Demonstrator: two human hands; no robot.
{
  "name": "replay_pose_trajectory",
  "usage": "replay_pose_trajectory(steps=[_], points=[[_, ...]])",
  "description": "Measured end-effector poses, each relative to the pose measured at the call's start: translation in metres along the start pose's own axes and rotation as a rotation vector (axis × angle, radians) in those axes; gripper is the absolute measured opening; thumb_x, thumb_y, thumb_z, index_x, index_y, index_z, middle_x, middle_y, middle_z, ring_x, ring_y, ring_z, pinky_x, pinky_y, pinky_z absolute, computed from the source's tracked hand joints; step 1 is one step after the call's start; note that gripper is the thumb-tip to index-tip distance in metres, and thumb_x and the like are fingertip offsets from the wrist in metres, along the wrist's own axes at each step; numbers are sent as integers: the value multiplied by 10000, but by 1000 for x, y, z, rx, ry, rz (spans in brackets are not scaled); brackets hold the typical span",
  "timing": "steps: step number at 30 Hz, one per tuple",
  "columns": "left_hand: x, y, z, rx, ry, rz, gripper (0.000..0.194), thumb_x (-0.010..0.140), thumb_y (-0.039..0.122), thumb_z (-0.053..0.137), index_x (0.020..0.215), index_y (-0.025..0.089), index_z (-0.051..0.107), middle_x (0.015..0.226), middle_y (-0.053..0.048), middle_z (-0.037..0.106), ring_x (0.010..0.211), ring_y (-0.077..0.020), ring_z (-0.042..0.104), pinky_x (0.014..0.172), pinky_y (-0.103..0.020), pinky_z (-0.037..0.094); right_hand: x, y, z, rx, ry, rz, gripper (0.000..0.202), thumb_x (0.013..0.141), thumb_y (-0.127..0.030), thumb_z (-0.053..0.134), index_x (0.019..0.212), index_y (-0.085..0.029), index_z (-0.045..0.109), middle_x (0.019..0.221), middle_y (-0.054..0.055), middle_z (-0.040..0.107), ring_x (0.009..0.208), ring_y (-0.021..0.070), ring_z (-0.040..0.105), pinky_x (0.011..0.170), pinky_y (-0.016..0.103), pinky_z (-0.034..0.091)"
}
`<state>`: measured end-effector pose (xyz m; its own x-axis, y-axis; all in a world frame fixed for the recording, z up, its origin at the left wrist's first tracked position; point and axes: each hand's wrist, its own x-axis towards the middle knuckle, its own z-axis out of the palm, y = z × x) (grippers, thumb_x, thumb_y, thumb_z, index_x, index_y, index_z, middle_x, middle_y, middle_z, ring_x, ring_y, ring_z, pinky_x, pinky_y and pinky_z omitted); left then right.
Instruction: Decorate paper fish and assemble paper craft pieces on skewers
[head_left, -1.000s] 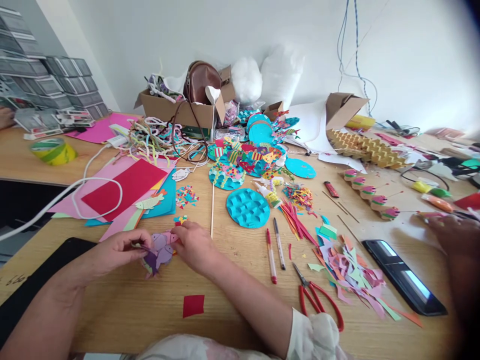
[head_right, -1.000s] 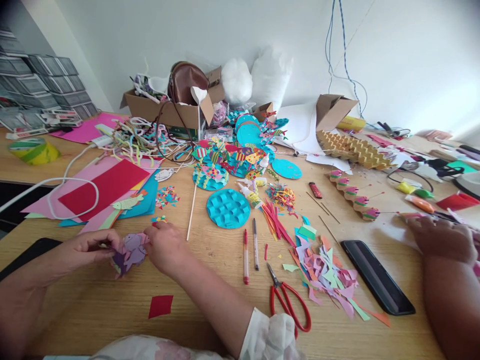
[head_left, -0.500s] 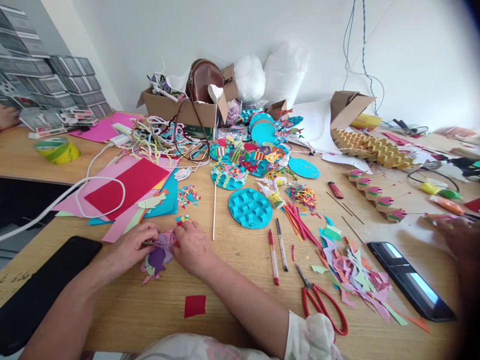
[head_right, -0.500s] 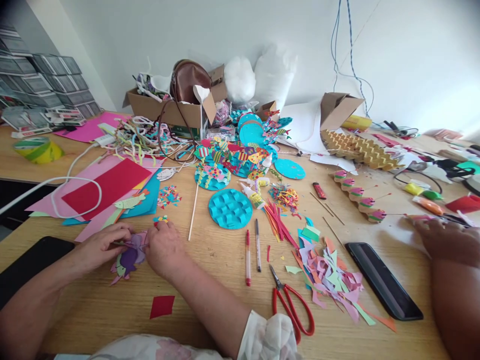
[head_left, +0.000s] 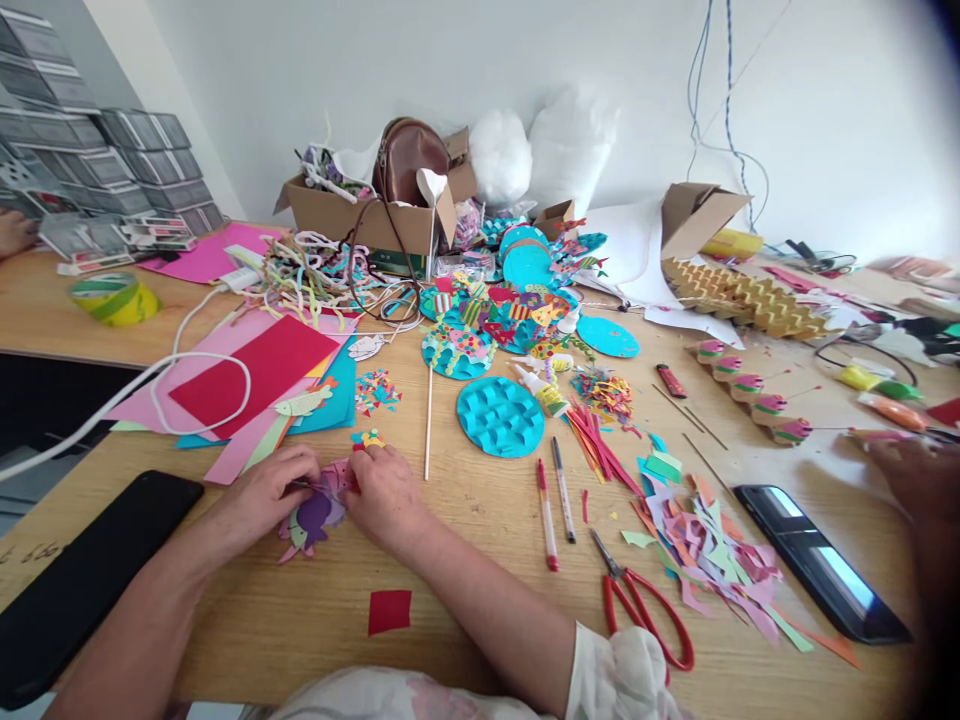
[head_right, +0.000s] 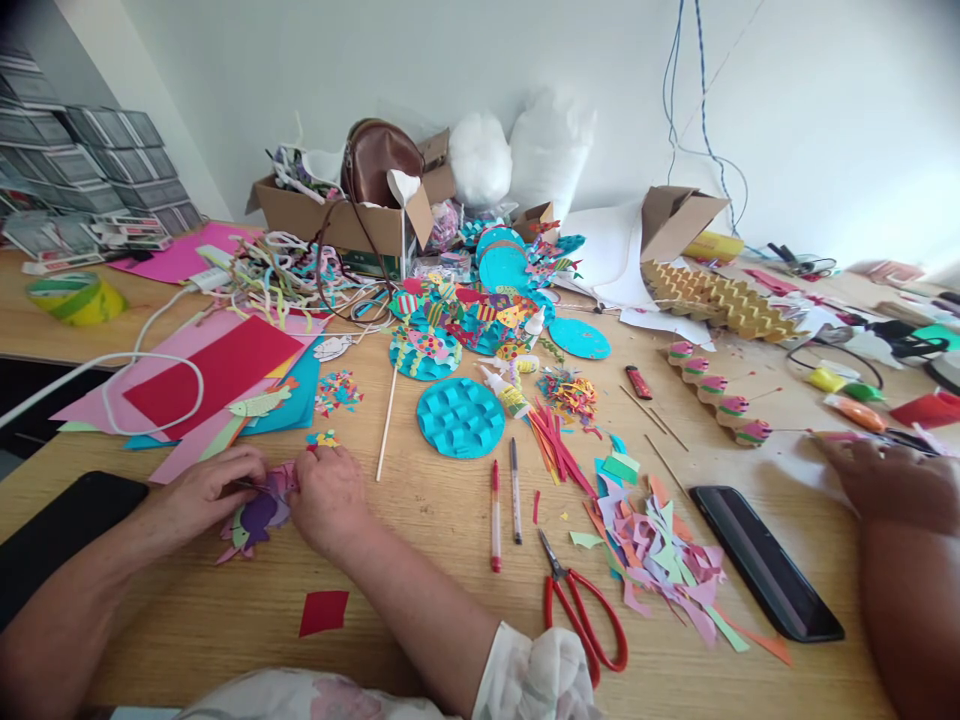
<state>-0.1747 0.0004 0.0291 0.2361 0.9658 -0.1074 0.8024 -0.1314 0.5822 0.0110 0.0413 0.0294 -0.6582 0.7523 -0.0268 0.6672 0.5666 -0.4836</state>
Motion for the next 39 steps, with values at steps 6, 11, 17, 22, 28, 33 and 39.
replay_pose_trajectory(steps=[6, 11, 17, 22, 28, 33, 39], points=[[-1, 4, -5, -17, 15, 14, 169, 786, 278, 445, 691, 193, 554, 797, -22, 577, 791, -175, 554, 720, -279, 446, 0, 5, 5, 33, 81, -49, 151, 854, -272, 531, 816, -193, 654, 843, 45, 647, 831, 171, 555, 714, 258, 380], [-6, 9, -6, -132, 2, -71, 225, 811, 330, 417, 682, 192, 540, 808, -21, 585, 684, -157, 574, 617, -265, 469, 0, 11, 4, 99, 179, -48, 234, 888, -296, 490, 774, -198, 669, 798, 38, 649, 816, 157, 557, 715, 243, 369], [-6, 15, -4, -286, -94, -212, 225, 804, 371, 417, 781, 188, 545, 733, -6, 611, 532, -142, 578, 511, -248, 456, -1, 17, -11, 327, 159, 125, 154, 839, -224, 533, 743, -202, 652, 690, -2, 647, 652, 115, 552, 575, 208, 336], [1, 17, -3, -211, -92, -195, 246, 787, 356, 422, 857, 184, 582, 814, -31, 652, 607, -159, 605, 537, -247, 464, -6, 28, -30, 583, 179, 239, 100, 785, -148, 556, 728, -179, 632, 634, -25, 621, 579, 90, 520, 531, 184, 328], [5, 19, 0, -212, -125, -237, 264, 765, 364, 421, 892, 192, 576, 858, -33, 654, 576, -161, 606, 461, -238, 454, -25, 44, -52, 677, 209, 264, 103, 774, -145, 540, 719, -169, 623, 603, -32, 592, 549, 88, 493, 517, 188, 332], [2, 24, 0, -234, -181, -275, 323, 790, 349, 389, 1042, 199, 522, 800, -8, 660, 514, -155, 606, 485, -256, 484, -46, 57, -65, 536, 219, 275, 120, 781, -156, 529, 740, -166, 642, 632, -15, 611, 595, 105, 515, 540, 204, 335], [2, 14, -4, 66, 77, -4, 365, 776, 350, 434, 1088, 223, 576, 1145, -68, 615, 1082, -260, 554, 900, -377, 459, -68, 73, -73, 528, 182, 304, 144, 789, -167, 516, 747, -174, 654, 657, -13, 631, 615, 108, 531, 550, 203, 349]])
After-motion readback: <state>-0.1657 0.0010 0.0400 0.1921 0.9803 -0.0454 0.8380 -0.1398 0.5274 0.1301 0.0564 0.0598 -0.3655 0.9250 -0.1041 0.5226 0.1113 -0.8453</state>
